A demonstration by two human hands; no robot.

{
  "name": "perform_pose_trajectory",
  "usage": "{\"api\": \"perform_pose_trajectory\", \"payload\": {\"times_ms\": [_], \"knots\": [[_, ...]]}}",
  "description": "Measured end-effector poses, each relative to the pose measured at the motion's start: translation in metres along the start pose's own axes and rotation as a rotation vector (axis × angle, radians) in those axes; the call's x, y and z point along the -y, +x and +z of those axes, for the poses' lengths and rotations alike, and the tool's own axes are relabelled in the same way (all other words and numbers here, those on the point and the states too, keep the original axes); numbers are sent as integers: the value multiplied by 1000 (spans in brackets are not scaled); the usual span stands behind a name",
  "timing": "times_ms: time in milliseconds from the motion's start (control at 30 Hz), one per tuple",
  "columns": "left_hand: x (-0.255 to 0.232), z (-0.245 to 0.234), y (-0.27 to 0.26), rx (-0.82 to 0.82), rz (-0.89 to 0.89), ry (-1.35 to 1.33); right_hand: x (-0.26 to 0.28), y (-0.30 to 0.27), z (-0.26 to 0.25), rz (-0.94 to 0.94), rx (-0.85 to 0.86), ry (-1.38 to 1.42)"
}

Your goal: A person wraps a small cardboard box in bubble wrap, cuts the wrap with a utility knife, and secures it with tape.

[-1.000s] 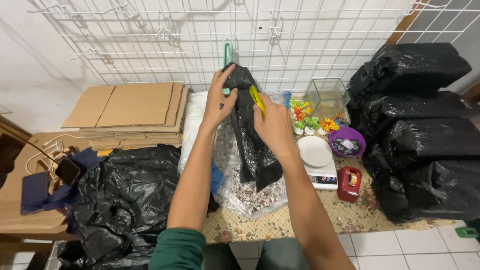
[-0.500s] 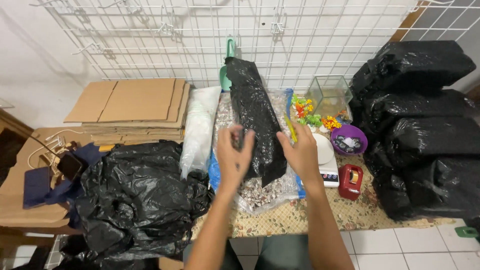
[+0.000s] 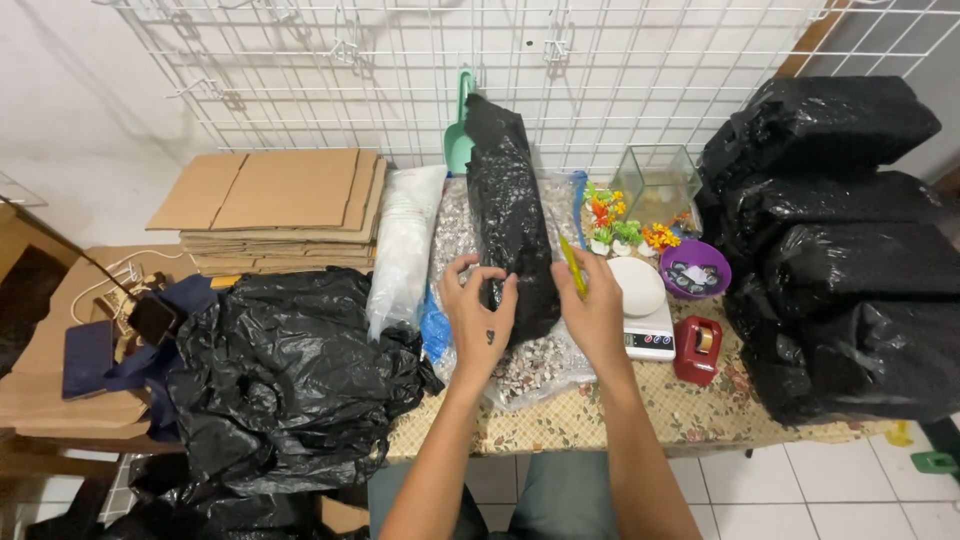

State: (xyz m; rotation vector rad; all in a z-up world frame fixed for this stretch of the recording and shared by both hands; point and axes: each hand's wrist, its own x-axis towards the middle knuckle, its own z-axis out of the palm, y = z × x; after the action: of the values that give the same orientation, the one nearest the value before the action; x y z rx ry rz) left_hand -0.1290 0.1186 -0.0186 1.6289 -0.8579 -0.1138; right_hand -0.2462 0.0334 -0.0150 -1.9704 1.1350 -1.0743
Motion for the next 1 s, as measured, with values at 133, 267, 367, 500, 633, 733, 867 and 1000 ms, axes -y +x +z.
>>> {"api": "perform_pose_trajectory", "payload": {"times_ms": [133,267,367,500,633,733,867,1000], "knots": [[-3,1,-4,7,40,14,-2,-4,-9,-12,6,-20],[-5,9,-1,159,-179,-142,6,-1,-9,217,193,180],[-7,11,0,220,-269,-178,-29,-1,8,307,210,356],[-9,1,15,296,-167,-73,-42,-7,17,356,122,457],[-15,-27,57,400,-106,-70,-3,-34,-2,303,196,612],[-2,-43,95,624,153,6,4,-39,-5,234,343,730],[-13,-59,130,822,339,100,9,-40,5,164,607,646],[45,-24,163,829,612,385,12,-44,26,24,627,622]]}}
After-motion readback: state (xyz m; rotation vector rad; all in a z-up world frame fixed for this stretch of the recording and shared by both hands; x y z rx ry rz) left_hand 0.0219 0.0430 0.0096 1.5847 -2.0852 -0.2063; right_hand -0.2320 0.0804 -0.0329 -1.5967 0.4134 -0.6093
